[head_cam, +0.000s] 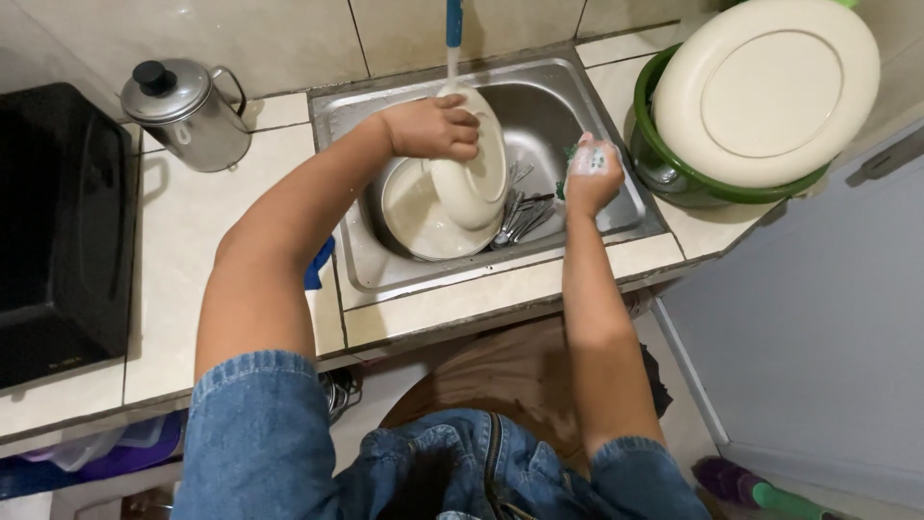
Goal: The person washes plates and a large bowl in a sink using a sponge with soapy water and rinsing them under a running faucet. The person then places the clean items into a dish rack next to the sink.
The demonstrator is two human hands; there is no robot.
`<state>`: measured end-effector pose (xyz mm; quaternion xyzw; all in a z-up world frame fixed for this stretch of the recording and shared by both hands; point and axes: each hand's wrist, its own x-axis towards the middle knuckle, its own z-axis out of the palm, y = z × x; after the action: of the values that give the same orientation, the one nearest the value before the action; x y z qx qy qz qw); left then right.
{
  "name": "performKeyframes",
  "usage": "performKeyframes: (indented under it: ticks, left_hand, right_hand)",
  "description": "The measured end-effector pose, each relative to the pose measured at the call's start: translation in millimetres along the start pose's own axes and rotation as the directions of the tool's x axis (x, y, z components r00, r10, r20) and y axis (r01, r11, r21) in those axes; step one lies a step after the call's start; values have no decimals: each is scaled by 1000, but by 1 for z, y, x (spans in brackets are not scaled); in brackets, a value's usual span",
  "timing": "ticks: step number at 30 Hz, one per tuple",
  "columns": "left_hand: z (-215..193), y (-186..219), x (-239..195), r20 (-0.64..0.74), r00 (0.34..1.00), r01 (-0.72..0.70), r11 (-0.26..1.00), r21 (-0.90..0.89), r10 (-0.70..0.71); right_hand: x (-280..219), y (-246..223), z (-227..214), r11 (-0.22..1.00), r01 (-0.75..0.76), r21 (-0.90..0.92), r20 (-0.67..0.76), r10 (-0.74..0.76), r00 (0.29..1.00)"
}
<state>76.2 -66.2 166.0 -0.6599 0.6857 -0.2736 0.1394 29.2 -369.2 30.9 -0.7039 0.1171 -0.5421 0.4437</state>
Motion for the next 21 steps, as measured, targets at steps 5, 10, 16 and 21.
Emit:
performKeyframes:
  ticks: [5,10,16,21]
  left_hand:
    - [8,2,-5,-14,1000,-2,994,111,3]
    - [25,-5,-16,96,938,330,943,52,-333]
    - [33,-12,-21,306,678,694,719,32,-668]
    - [38,-8,-29,296,540,815,577,50,-788]
  right_hand:
    - [1,-1,1,992,73,103,1,-74,997]
    - [1,-7,-2,999,-10,37,27,9,1000]
    - [0,-9,-3,998,-51,38,62,48,997]
    - [0,-2,1,992,-123,-32,79,125,989]
